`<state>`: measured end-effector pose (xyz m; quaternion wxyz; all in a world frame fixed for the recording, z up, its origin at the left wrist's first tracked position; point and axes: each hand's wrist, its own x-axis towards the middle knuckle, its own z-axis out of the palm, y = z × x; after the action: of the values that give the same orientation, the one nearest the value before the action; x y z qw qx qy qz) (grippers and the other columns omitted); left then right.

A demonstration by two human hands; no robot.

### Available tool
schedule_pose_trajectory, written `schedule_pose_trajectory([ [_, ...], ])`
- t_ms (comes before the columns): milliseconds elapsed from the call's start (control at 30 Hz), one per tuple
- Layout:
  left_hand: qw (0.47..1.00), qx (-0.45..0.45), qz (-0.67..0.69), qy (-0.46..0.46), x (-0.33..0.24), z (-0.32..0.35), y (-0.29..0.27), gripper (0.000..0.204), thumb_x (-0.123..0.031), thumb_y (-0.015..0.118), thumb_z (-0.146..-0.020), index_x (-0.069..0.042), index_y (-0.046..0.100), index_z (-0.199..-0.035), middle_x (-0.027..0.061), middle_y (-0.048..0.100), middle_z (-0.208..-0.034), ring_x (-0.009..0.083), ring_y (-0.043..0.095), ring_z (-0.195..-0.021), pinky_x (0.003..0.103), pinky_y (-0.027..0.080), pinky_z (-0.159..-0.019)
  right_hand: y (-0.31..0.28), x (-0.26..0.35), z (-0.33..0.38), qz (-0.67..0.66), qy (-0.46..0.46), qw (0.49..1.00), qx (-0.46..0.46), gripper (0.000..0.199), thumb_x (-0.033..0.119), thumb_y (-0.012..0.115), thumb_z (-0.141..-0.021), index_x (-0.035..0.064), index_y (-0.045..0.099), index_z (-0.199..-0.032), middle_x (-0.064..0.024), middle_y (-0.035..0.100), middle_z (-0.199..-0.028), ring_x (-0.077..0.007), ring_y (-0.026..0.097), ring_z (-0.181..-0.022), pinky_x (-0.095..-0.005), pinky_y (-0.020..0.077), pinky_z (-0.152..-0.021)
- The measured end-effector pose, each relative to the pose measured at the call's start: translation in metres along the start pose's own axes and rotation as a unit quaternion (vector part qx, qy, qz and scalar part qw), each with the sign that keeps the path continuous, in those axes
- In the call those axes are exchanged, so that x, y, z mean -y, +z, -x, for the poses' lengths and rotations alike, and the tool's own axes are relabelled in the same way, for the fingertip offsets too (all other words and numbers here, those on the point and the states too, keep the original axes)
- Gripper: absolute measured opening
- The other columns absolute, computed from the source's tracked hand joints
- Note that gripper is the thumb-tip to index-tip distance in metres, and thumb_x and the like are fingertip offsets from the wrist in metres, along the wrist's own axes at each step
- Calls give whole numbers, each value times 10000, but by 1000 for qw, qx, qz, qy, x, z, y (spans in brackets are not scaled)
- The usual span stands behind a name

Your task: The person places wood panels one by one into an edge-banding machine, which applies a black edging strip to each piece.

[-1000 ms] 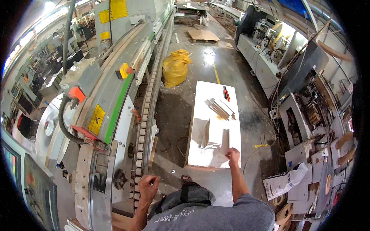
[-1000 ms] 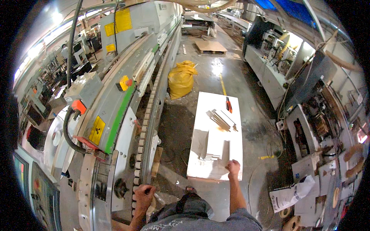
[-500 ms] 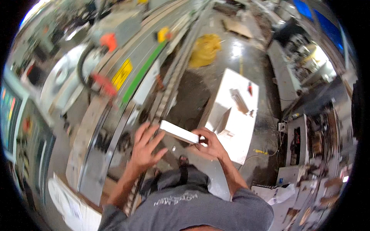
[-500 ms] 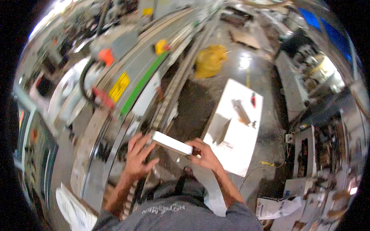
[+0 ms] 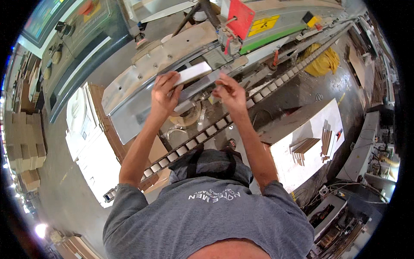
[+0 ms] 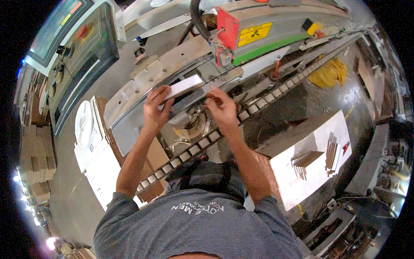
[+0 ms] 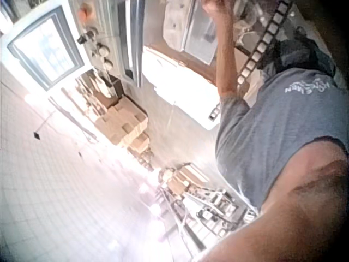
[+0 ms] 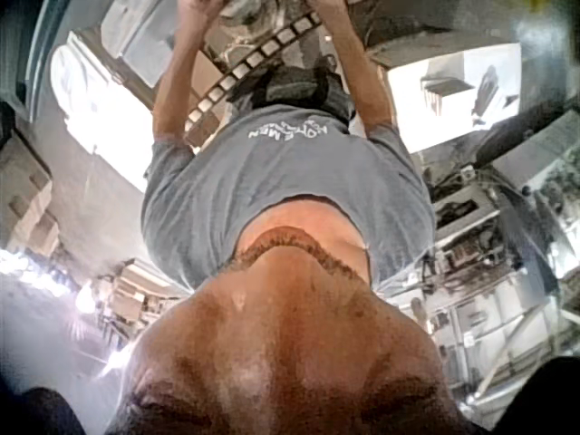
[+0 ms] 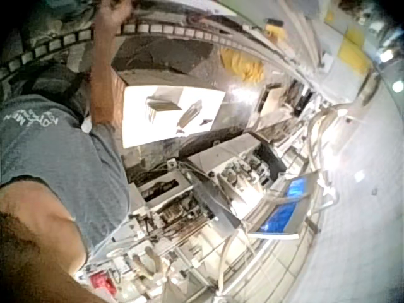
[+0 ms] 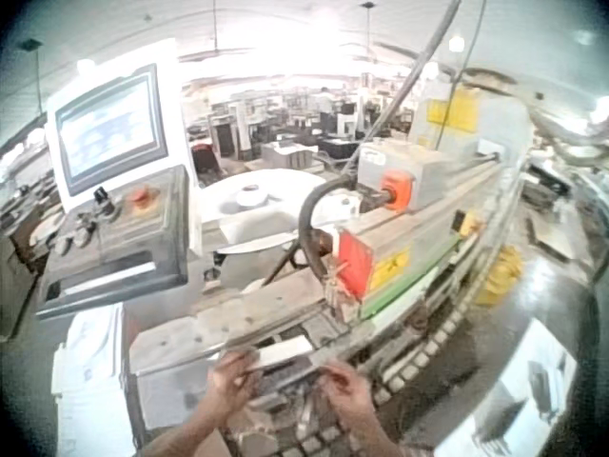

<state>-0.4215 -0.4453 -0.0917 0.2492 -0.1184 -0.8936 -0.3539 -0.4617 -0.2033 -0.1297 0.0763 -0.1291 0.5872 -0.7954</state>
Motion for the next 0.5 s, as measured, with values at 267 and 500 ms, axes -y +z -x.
schedule_pose_trajectory([
  [267,986,-59,-157,10,30,-22,27,283,-66,760,-751,-57,717,-1030,112,648,-1125,330,547,-1091,477,400,-930,82,-21,-46,-73,116,990,41,329,75,567,-950,-66,490,-1237,-83,610,-1075,-123,618,-829,-264,565,-656],
  [500,987,-47,-149,-42,39,-19,18,190,-84,761,-766,-68,748,-955,87,636,-1005,300,553,-970,428,428,-849,93,-27,-60,30,141,988,51,94,62,544,-920,-10,494,-954,-51,582,-957,-87,561,-684,-241,494,-491],
])
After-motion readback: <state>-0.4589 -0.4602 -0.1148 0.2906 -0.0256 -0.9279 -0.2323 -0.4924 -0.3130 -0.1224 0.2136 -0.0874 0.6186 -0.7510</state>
